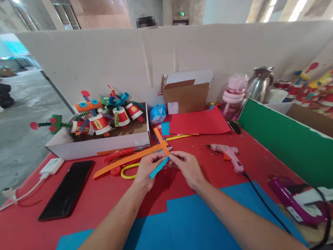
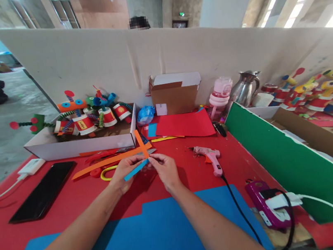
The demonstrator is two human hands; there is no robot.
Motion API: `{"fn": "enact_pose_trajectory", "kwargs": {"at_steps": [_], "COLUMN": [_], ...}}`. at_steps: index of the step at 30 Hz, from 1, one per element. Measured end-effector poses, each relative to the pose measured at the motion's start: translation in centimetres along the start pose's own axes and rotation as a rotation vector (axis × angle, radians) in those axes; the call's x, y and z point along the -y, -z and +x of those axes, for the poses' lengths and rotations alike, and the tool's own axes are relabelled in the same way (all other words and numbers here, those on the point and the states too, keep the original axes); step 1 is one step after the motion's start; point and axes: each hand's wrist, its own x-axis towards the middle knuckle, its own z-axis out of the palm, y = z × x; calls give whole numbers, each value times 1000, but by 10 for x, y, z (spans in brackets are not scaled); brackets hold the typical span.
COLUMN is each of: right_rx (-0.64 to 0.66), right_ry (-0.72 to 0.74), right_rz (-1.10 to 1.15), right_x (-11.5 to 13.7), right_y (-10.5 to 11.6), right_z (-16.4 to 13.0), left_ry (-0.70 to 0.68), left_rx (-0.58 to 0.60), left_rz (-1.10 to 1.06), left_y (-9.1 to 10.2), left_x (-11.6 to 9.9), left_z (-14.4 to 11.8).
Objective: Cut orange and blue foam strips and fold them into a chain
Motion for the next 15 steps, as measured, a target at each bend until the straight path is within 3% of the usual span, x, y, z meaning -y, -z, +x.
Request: {"fn": "enact_pose_trajectory", "kwargs": {"at_steps": [7,12,15], "right_rx": [-19,-103,-71], "right_ry": [39,7,-19], "right_rz": [-4,188,248], "right_x": [1,1,0], "right_y": [0,-2,-4], "right_z": [0,3,2], "left_ry": [52,-23,-61], "left_rx": [-18,32,13], "left_rz": [16,-76,-52], "left_y": [1,-3,-4], "left_x": [-4,-2,2], "left_z": [0,-3,-3]}}
